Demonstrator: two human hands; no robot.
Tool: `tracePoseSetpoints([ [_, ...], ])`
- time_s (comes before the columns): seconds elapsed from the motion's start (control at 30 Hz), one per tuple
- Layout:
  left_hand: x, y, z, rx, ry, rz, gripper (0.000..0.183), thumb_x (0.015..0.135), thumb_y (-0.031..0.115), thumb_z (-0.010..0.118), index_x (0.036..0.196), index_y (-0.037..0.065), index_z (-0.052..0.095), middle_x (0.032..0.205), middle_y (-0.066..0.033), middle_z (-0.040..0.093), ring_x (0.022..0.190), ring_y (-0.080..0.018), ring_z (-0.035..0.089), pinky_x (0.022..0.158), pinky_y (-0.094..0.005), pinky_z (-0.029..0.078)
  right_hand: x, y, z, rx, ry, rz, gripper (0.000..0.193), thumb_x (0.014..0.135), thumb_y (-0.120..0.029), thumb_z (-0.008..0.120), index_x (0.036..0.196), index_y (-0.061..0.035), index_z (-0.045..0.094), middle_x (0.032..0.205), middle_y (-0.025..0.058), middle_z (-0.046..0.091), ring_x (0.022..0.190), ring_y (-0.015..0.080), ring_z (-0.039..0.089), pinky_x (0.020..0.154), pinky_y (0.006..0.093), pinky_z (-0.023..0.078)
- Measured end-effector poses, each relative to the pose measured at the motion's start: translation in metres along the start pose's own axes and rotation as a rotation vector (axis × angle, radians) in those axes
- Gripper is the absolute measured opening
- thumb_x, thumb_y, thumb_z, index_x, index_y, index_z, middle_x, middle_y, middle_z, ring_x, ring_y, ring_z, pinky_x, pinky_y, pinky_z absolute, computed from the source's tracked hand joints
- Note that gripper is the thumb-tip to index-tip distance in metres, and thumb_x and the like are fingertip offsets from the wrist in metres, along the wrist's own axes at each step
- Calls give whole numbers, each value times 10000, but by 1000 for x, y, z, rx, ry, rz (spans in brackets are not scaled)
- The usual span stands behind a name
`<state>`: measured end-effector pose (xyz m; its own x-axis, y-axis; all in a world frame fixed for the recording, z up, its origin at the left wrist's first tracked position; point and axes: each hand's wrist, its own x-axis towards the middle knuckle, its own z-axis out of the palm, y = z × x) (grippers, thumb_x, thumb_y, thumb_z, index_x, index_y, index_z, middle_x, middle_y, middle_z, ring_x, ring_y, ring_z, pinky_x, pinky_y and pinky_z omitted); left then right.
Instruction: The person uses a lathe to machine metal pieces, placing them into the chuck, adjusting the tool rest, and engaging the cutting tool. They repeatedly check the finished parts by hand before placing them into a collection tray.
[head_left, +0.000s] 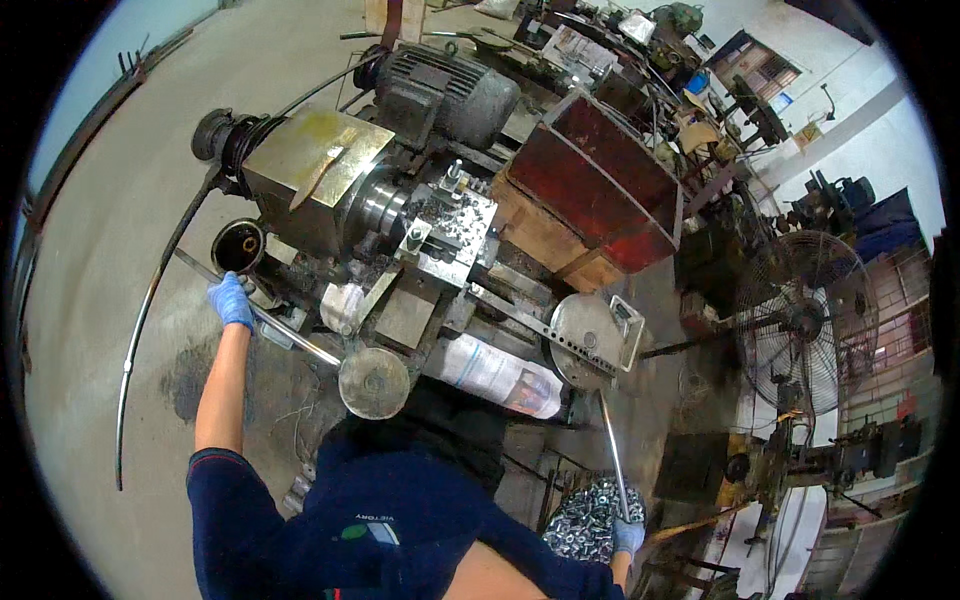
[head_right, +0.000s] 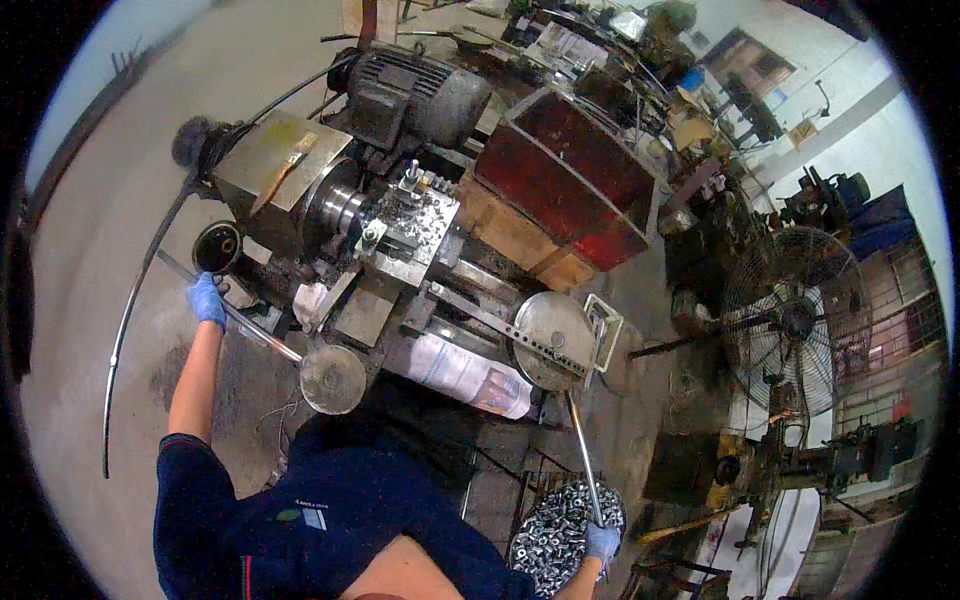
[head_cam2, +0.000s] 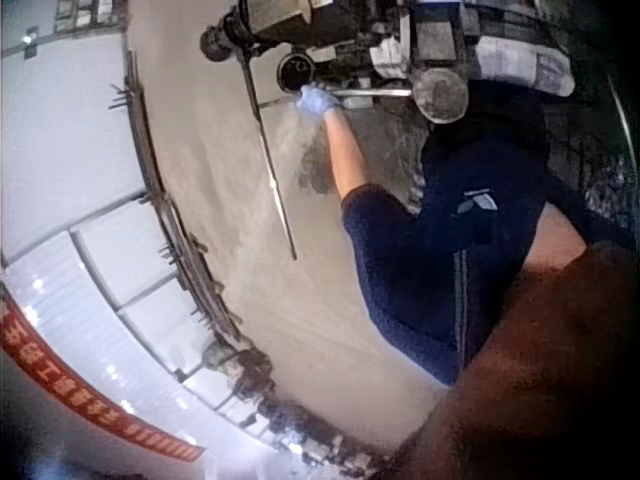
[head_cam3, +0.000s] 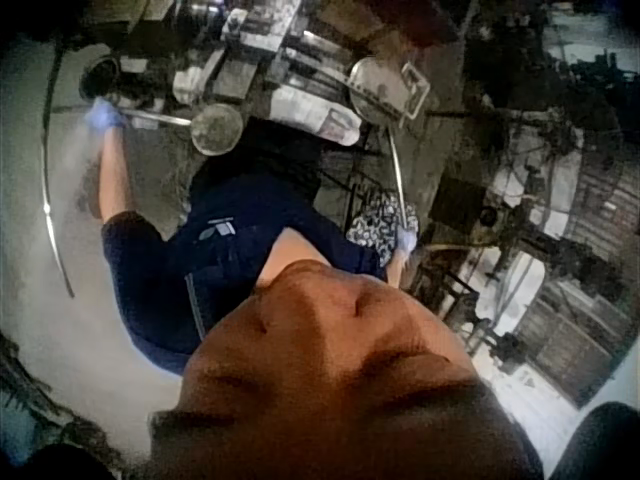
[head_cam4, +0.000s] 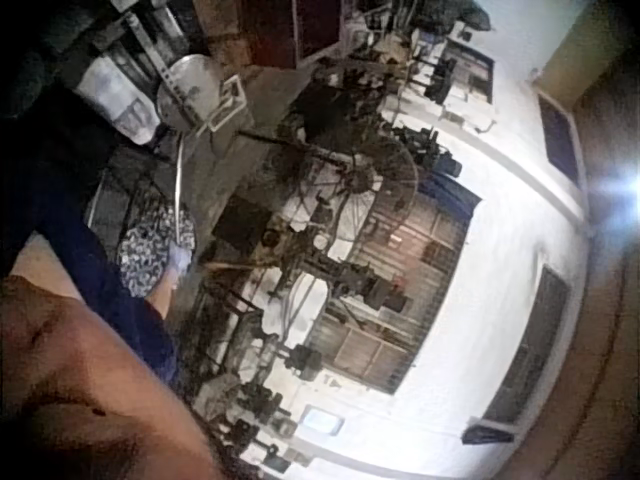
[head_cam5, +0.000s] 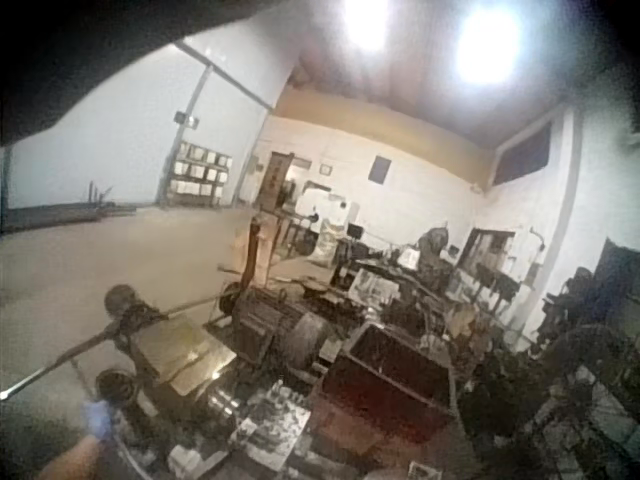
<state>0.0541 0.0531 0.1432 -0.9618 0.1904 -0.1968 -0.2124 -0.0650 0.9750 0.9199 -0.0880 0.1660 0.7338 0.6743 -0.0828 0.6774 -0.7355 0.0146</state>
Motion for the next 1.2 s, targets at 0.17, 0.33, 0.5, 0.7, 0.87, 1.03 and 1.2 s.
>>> tracePoseSetpoints([
  [0.17,6,-10,-1,-25,-28,18,134,816,101,526,854,-27,512,635,-108,587,444,-165,548,390,-270,429,4,10,10,-55,24,29,571,584,-482,703,887,-1,647,908,247,617,894,374,592,784,410,467],
  [0.33,7,-11,-3,-82,-24,11,127,818,105,529,851,-16,507,625,-106,588,431,-165,547,379,-277,418,10,18,21,21,77,-43,548,574,-473,692,824,12,650,853,250,623,835,386,602,760,419,472],
  [0.5,4,-7,-1,-67,-15,28,115,813,99,531,836,-12,510,617,-100,584,426,-165,545,378,-273,420,3,14,18,-48,85,25,529,553,-450,710,807,10,647,836,249,626,823,384,605,752,416,474],
  [0.7,7,-10,-2,-72,-22,20,116,813,102,533,831,-11,520,630,-99,591,428,-161,546,391,-271,444,3,13,11,5,-17,49,606,569,-458,739,962,-8,638,965,207,630,938,368,584,804,406,460],
  [0.87,5,-8,1,-56,-16,29,121,816,109,531,832,-11,521,633,-99,591,439,-161,553,394,-272,448,0,11,10,61,-25,34,606,562,-440,754,974,-11,636,963,200,634,950,352,586,808,395,456],
  [1.03,5,-7,1,-70,-7,27,116,815,105,531,832,-9,519,637,-99,592,444,-165,558,399,-272,453,-15,-19,-8,18,-66,89,632,565,-478,729,966,2,637,969,224,625,907,358,600,828,374,457],
  [1.2,11,-12,-4,-85,-41,29,107,816,94,525,844,-9,516,631,-98,591,446,-170,561,406,-273,459,-4,1,12,54,-46,83,560,568,-383,754,904,47,627,915,250,624,898,370,592,789,392,457],
])
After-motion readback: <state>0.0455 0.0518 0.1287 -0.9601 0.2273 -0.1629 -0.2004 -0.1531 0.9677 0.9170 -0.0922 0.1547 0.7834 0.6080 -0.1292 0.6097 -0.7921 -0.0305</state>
